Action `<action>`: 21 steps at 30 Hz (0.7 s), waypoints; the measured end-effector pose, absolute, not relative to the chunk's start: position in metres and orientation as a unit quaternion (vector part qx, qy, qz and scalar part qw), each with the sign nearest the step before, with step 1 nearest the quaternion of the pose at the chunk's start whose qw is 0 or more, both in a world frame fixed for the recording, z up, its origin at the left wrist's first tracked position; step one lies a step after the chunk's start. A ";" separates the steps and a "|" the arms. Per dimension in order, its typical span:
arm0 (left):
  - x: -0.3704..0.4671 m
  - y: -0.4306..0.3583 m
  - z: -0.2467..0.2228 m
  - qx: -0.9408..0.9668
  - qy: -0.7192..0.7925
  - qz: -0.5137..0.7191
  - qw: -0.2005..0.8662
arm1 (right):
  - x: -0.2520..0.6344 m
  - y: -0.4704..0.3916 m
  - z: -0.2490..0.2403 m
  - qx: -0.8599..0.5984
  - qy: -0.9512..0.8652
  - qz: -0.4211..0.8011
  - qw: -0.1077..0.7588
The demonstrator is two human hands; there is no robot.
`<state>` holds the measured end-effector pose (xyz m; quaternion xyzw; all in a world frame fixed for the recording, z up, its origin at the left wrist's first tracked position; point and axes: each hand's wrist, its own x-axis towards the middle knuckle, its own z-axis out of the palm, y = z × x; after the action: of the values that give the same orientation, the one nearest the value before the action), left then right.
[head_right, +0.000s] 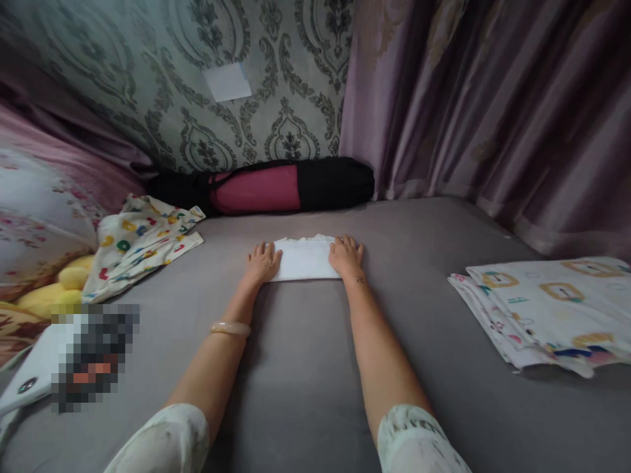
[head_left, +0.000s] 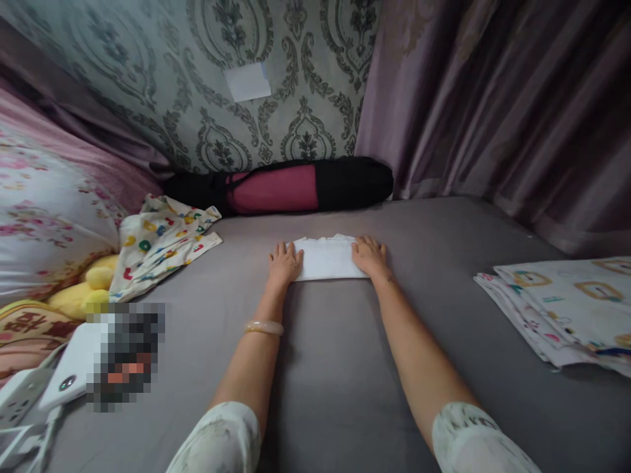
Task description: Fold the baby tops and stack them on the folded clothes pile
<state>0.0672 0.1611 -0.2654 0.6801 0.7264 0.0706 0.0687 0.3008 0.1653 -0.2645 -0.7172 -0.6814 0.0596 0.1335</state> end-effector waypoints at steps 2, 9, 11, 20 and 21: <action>0.062 0.168 -0.259 0.695 0.714 0.066 0.055 | 0.306 0.169 -0.265 -0.708 -0.688 0.058 0.146; 0.047 0.217 -0.233 0.717 0.687 -0.007 0.120 | 0.316 0.182 -0.271 -0.703 -0.693 0.058 0.151; 0.047 0.228 -0.229 0.729 0.671 -0.013 0.137 | 0.319 0.186 -0.272 -0.703 -0.692 0.062 0.150; 0.042 0.244 -0.230 0.749 0.635 0.000 0.187 | 0.322 0.194 -0.263 -0.698 -0.702 0.079 0.118; 0.041 0.243 -0.230 0.751 0.632 0.010 0.189 | 0.323 0.195 -0.259 -0.696 -0.705 0.083 0.108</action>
<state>0.0413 0.2430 -0.2303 0.7515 0.6321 0.0097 0.1887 0.3229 0.1955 -0.2594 -0.6960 -0.7049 0.0834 0.1082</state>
